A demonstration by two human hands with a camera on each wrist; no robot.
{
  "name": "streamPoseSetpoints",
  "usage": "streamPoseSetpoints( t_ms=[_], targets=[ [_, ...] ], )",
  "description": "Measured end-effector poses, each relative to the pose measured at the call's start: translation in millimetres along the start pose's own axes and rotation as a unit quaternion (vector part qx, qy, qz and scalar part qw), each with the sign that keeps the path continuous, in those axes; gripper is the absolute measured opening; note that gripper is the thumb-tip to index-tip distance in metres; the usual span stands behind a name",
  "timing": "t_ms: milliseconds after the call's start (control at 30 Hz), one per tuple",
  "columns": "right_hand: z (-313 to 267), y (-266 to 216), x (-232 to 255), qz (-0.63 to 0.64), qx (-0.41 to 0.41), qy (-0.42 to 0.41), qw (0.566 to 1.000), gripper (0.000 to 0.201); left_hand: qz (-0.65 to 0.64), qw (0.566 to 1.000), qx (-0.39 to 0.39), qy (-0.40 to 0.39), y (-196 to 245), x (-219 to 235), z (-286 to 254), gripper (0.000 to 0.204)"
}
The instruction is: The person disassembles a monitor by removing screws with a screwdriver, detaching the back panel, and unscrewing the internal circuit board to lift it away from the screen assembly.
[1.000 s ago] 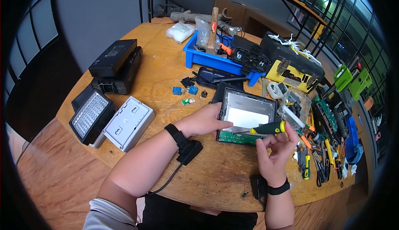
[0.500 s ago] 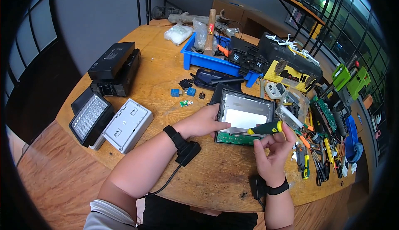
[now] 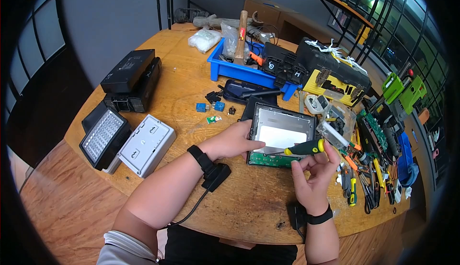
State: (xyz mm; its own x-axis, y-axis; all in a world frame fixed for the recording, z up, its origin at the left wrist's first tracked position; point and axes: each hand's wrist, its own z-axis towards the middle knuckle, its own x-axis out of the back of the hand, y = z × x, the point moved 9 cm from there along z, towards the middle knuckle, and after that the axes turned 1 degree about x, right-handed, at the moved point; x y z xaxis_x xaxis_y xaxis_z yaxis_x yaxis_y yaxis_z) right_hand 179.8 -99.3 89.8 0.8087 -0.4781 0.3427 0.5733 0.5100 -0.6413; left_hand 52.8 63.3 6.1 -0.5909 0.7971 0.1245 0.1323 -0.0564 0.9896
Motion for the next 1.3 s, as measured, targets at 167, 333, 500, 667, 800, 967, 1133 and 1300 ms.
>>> streamPoseSetpoints(
  t_ms=[167,333,500,667,800,967,1133,1300],
  targets=[
    [0,0,1,0.001,-0.002,0.001,1.0,0.076,0.006,1.0,-0.005,-0.004,-1,0,1,0.049],
    [1,-4,0,-0.013,0.004,-0.002,1.0,0.076,0.0,1.0,0.0,0.006,6,0,-4,0.05],
    [2,-6,0,-0.014,0.009,0.003,1.0,0.075,-0.009,1.0,0.001,0.011,11,-2,-6,0.053],
    [3,-6,-1,-0.005,0.007,0.003,1.0,0.073,-0.005,1.0,0.002,0.009,12,-3,-7,0.053],
    [3,-5,-1,-0.006,0.009,0.003,1.0,0.072,-0.003,1.0,0.002,0.008,12,-2,-8,0.052],
    [3,-6,-2,-0.004,0.006,0.002,1.0,0.073,-0.003,1.0,-0.004,0.01,8,-2,-5,0.051],
    [4,-5,-1,-0.006,0.007,0.004,1.0,0.074,-0.005,1.0,-0.003,0.011,10,-2,-7,0.05],
    [4,-5,-1,-0.011,0.01,0.002,1.0,0.075,0.006,1.0,-0.005,0.009,10,-2,-6,0.051]
  ],
)
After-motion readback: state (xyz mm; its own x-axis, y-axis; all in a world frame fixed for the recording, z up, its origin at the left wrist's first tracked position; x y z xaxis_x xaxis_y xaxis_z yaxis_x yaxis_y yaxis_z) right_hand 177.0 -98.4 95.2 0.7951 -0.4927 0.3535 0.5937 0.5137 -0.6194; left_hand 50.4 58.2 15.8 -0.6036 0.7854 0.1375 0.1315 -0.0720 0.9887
